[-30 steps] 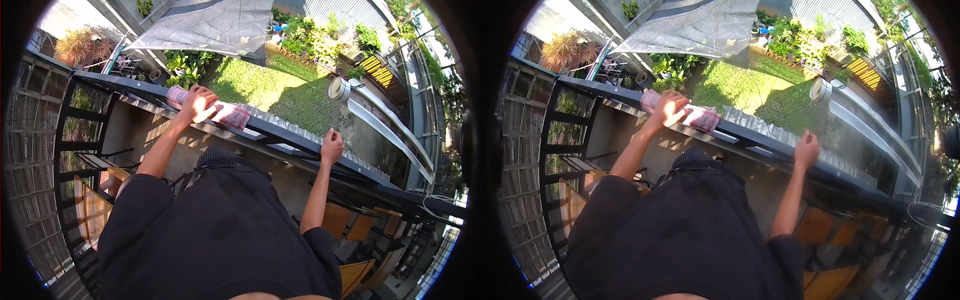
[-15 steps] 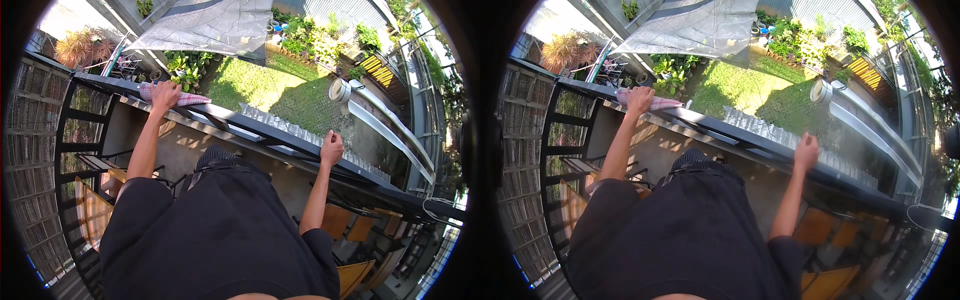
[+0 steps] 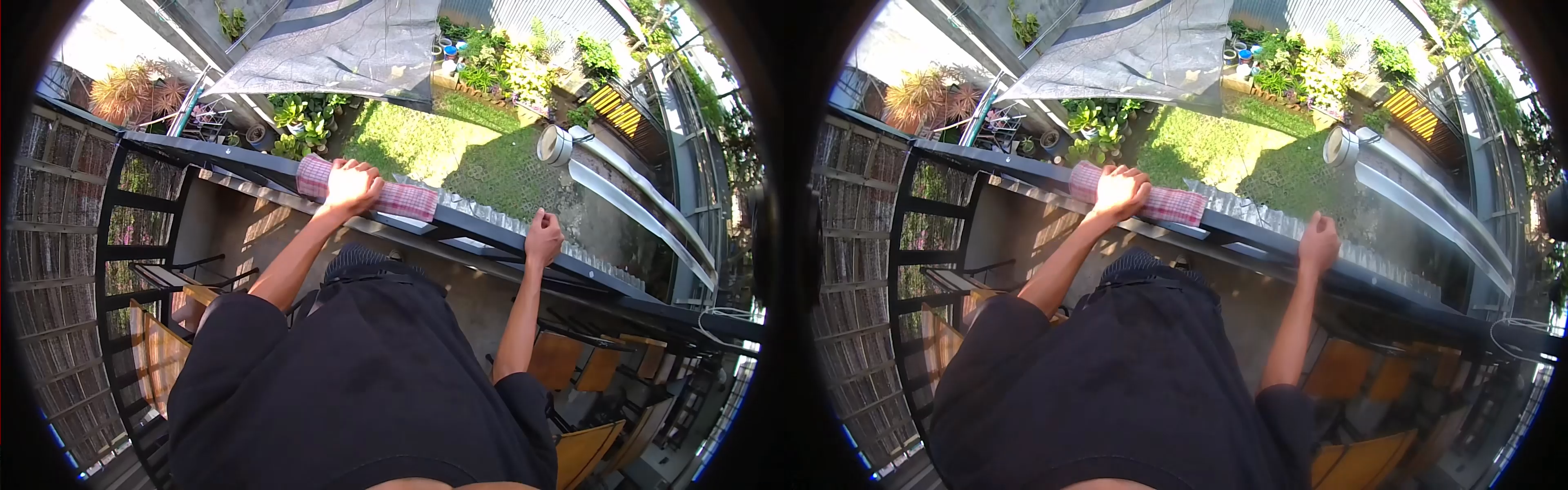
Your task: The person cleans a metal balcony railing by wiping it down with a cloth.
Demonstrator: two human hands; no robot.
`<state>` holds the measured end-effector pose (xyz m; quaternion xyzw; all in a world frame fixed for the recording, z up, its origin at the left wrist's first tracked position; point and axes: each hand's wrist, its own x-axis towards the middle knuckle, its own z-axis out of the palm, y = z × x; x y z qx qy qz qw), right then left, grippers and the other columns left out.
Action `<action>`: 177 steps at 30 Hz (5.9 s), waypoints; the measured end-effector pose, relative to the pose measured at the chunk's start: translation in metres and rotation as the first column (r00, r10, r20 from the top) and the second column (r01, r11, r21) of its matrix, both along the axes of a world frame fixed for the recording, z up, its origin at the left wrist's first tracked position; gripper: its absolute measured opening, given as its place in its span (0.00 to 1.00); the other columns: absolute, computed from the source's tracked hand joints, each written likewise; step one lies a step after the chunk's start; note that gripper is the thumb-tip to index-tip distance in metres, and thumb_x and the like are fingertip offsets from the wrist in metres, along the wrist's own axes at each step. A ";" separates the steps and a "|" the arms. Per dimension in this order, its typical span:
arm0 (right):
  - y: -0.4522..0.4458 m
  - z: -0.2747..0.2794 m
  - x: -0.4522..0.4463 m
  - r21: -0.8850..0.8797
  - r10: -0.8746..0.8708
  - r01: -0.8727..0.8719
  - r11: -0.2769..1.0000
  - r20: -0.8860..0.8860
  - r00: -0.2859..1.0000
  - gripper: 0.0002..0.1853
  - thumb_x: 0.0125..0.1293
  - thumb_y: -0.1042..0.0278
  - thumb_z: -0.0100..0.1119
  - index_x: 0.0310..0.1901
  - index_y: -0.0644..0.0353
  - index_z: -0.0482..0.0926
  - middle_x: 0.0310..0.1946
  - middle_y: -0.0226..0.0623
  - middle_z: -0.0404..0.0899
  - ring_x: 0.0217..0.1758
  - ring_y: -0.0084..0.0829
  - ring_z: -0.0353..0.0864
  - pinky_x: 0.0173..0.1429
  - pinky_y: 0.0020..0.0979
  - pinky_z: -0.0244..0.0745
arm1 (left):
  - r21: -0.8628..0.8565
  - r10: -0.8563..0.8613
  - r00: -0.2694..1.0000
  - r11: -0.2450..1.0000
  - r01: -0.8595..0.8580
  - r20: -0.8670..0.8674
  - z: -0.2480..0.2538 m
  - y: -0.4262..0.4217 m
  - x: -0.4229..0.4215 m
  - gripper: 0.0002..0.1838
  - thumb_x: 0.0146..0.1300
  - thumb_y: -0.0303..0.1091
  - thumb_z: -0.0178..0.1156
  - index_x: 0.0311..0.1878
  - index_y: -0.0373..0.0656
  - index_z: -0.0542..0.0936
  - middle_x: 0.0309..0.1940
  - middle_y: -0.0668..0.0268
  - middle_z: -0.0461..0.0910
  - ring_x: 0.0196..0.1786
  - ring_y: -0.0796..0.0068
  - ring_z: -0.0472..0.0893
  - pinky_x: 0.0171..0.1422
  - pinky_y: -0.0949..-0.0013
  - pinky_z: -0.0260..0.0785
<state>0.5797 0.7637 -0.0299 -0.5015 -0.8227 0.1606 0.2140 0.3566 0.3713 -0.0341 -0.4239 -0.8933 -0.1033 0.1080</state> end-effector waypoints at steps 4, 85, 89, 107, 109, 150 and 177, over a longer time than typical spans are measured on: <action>-0.002 0.009 0.000 -0.091 0.004 0.001 0.996 0.058 0.998 0.20 0.78 0.43 0.60 0.51 0.51 0.91 0.46 0.44 0.94 0.52 0.53 0.92 0.58 0.53 0.84 | 0.062 -0.090 0.984 0.995 0.081 0.151 0.013 0.070 0.059 0.18 0.74 0.48 0.58 0.50 0.45 0.87 0.50 0.61 0.88 0.54 0.60 0.84 0.68 0.46 0.67; -0.002 0.006 0.000 -0.042 0.022 -0.022 0.999 0.003 1.000 0.19 0.78 0.45 0.61 0.45 0.52 0.91 0.41 0.42 0.94 0.47 0.52 0.93 0.52 0.53 0.85 | 0.059 0.421 0.904 0.903 -0.425 0.068 0.000 -0.094 -0.058 0.16 0.72 0.46 0.59 0.43 0.50 0.93 0.46 0.67 0.93 0.56 0.61 0.86 0.76 0.49 0.61; -0.005 0.008 0.000 -0.047 0.024 -0.025 0.999 -0.011 1.000 0.19 0.78 0.45 0.61 0.44 0.52 0.91 0.41 0.41 0.94 0.47 0.52 0.93 0.52 0.53 0.85 | 0.066 0.396 0.918 0.916 -0.396 0.021 -0.001 -0.078 -0.043 0.16 0.72 0.48 0.60 0.43 0.50 0.93 0.44 0.67 0.92 0.55 0.59 0.86 0.74 0.46 0.61; 0.004 0.004 0.007 -0.032 0.078 -0.082 0.996 -0.102 0.992 0.18 0.77 0.49 0.63 0.41 0.56 0.91 0.38 0.45 0.93 0.44 0.52 0.93 0.50 0.51 0.85 | 0.118 0.015 0.988 0.992 -0.034 0.157 0.001 0.123 0.081 0.23 0.74 0.45 0.56 0.25 0.43 0.87 0.27 0.56 0.88 0.34 0.53 0.87 0.59 0.46 0.71; 0.005 0.002 0.009 -0.030 0.086 -0.090 0.996 -0.111 0.990 0.18 0.77 0.50 0.63 0.41 0.56 0.91 0.37 0.45 0.93 0.43 0.53 0.93 0.50 0.51 0.85 | 0.089 0.026 0.981 0.995 -0.044 0.191 0.009 0.112 0.074 0.24 0.73 0.45 0.56 0.24 0.42 0.86 0.27 0.55 0.88 0.33 0.52 0.87 0.57 0.47 0.72; 0.165 -0.014 0.079 0.015 -0.024 0.024 1.000 0.034 0.999 0.39 0.77 0.33 0.61 0.71 0.62 0.73 0.53 0.53 0.91 0.61 0.56 0.88 0.68 0.52 0.78 | 0.211 -0.002 0.997 0.977 -0.014 0.077 0.007 0.137 0.114 0.19 0.77 0.52 0.59 0.49 0.46 0.88 0.42 0.63 0.89 0.49 0.62 0.86 0.64 0.52 0.67; 0.155 -0.008 0.081 0.025 -0.014 0.015 1.000 -0.045 0.999 0.29 0.77 0.36 0.61 0.48 0.59 0.90 0.39 0.52 0.92 0.48 0.54 0.91 0.56 0.50 0.81 | 0.273 0.218 0.976 0.937 -0.217 0.025 -0.003 -0.054 -0.028 0.16 0.66 0.52 0.70 0.32 0.50 0.92 0.30 0.65 0.90 0.40 0.60 0.88 0.56 0.56 0.72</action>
